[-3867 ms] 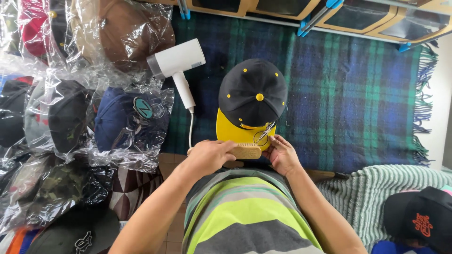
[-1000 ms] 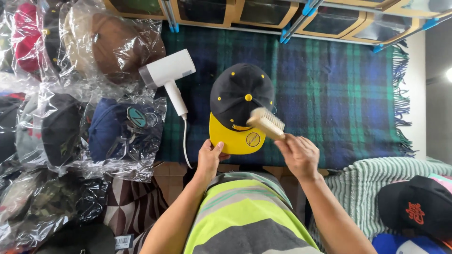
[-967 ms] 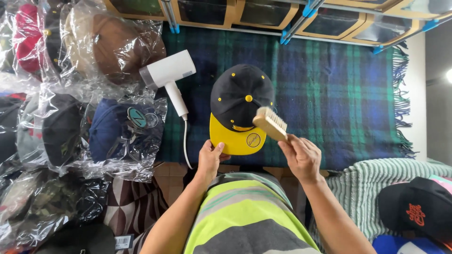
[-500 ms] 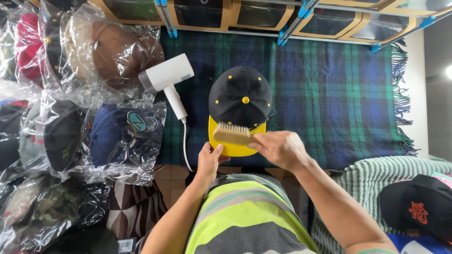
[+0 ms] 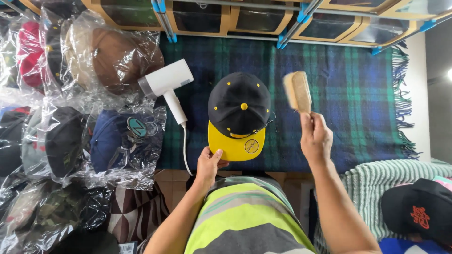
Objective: Cleaning a baseball cap using a brush and lint roller, then inserting a cardboard support to maintain its shape.
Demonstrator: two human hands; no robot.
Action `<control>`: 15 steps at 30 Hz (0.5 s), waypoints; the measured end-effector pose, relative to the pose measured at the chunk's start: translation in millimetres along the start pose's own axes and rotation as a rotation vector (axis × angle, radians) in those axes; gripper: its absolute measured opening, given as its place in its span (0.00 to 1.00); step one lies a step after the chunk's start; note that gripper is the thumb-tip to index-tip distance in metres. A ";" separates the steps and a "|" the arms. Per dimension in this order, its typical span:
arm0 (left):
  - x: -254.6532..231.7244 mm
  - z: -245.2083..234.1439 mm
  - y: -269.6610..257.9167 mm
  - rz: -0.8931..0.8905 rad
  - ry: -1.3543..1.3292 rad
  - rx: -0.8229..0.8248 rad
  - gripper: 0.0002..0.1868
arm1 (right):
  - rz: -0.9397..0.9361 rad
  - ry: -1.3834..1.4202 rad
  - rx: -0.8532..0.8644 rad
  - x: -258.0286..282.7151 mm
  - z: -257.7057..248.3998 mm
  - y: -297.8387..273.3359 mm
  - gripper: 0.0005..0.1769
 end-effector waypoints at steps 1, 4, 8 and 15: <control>-4.9 0.1 -1.1 0.006 0.002 0.009 0.16 | -0.001 -0.003 -0.010 30.3 -2.4 1.1 0.11; -33.8 2.7 -4.2 0.235 0.295 -0.206 0.30 | 0.031 0.041 0.336 101.6 4.0 0.2 0.09; -113.8 23.6 -2.9 0.586 0.399 -0.233 0.32 | -0.238 0.107 0.266 104.4 41.3 24.9 0.10; -127.2 28.2 75.2 0.555 0.458 -0.081 0.27 | 0.349 0.017 0.484 84.4 19.4 74.6 0.36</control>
Point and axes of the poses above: each hand's wrist, its own y-axis towards the middle knuckle, its own z-axis out of the palm, x = y × z, the point moved 1 cm from there along y, towards the middle knuckle, and after that the axes turned 7 degrees about y, right-handed, at the moved point
